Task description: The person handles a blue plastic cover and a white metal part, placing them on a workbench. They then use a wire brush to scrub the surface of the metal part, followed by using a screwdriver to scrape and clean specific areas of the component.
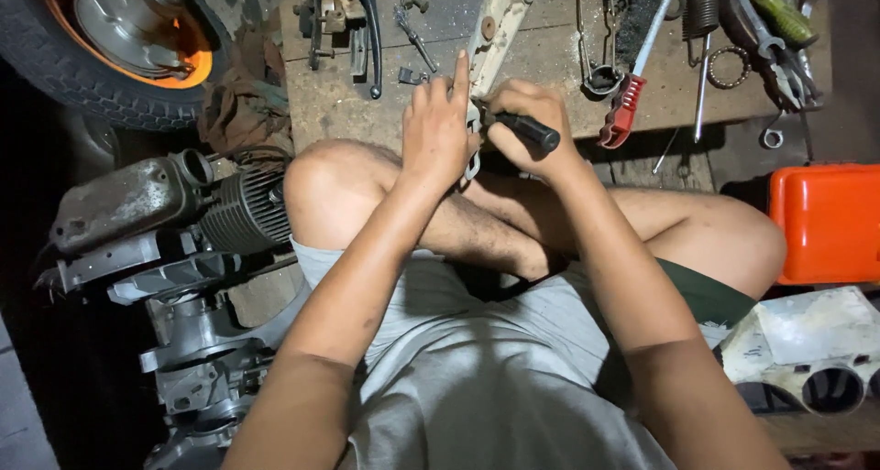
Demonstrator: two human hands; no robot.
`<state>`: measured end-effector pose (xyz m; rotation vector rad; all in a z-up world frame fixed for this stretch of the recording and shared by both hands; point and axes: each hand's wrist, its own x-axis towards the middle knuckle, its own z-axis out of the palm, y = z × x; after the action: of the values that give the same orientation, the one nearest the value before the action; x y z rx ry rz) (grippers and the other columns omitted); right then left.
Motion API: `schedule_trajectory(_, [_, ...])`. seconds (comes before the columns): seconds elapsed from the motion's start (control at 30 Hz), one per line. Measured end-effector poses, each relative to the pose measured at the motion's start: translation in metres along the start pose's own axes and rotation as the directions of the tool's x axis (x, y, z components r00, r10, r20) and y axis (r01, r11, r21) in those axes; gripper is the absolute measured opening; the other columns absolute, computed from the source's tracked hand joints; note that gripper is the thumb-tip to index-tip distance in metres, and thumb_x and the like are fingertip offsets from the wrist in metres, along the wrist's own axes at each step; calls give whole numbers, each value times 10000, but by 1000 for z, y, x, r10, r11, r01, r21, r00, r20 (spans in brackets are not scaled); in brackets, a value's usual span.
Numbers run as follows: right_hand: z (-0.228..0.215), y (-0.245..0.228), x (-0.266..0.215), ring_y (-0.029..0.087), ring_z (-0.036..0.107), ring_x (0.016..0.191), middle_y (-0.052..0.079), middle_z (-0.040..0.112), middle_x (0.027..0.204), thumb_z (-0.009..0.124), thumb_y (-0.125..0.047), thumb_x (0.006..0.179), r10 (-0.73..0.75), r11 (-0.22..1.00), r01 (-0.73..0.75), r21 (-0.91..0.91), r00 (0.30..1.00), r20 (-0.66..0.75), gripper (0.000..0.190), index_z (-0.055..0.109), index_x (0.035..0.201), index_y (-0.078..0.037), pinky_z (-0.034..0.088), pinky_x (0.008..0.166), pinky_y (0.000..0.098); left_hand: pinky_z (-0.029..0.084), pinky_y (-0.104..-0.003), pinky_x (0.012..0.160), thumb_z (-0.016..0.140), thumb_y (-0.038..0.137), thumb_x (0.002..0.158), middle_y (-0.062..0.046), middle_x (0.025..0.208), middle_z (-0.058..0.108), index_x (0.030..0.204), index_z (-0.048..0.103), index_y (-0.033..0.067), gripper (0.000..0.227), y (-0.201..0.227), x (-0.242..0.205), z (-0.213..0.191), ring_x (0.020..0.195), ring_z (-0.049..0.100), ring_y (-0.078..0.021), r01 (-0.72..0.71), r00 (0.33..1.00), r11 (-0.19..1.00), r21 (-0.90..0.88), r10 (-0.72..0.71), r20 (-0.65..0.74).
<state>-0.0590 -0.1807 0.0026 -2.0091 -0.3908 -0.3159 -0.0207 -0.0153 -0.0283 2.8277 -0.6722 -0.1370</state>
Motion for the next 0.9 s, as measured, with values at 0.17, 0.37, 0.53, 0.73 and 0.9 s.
schedule_trajectory(0.17, [-3,-1,-4,306,626,745,157,689,865,654,-14,774,-77,997,77,-26,997,-3,111,652,869,43,512,727,380,497,-433,891,887,296,743,-190,1227,568,1630,164,50,1170,0,-1,3,1059,538,-317,-6,1000,1000,15,7,-16])
schedule_trajectory(0.37, [0,8,-6,247,636,679,139,718,822,693,-69,755,-49,996,46,-75,998,-31,152,663,882,9,506,626,346,502,-451,905,888,290,740,-197,1228,566,1628,173,52,1165,0,0,3,1061,544,-326,-1,1000,1000,12,1,-3])
schedule_trajectory(0.53, [-6,6,-5,252,680,712,166,761,927,700,-24,749,32,999,-32,8,999,-43,178,717,905,60,537,677,333,500,-448,872,894,291,733,-183,1201,561,1634,151,61,1190,0,-3,4,1028,532,-321,-4,1000,1000,17,5,-27])
schedule_trajectory(0.73, [-16,8,-1,274,763,905,178,779,987,699,32,740,-33,999,32,8,996,82,150,711,889,31,557,703,335,486,-457,899,881,293,758,-192,1226,561,1621,180,42,1139,1,-2,2,1062,533,-328,-11,1000,1000,7,11,-15])
schedule_trajectory(0.9, [-9,8,-5,296,734,967,158,748,996,686,-3,752,-2,1000,4,-27,998,56,146,688,896,23,550,824,363,491,-467,914,878,286,745,-189,1252,546,1626,175,69,1148,0,-3,3,1086,533,-346,1,1000,1000,-4,-2,-20])
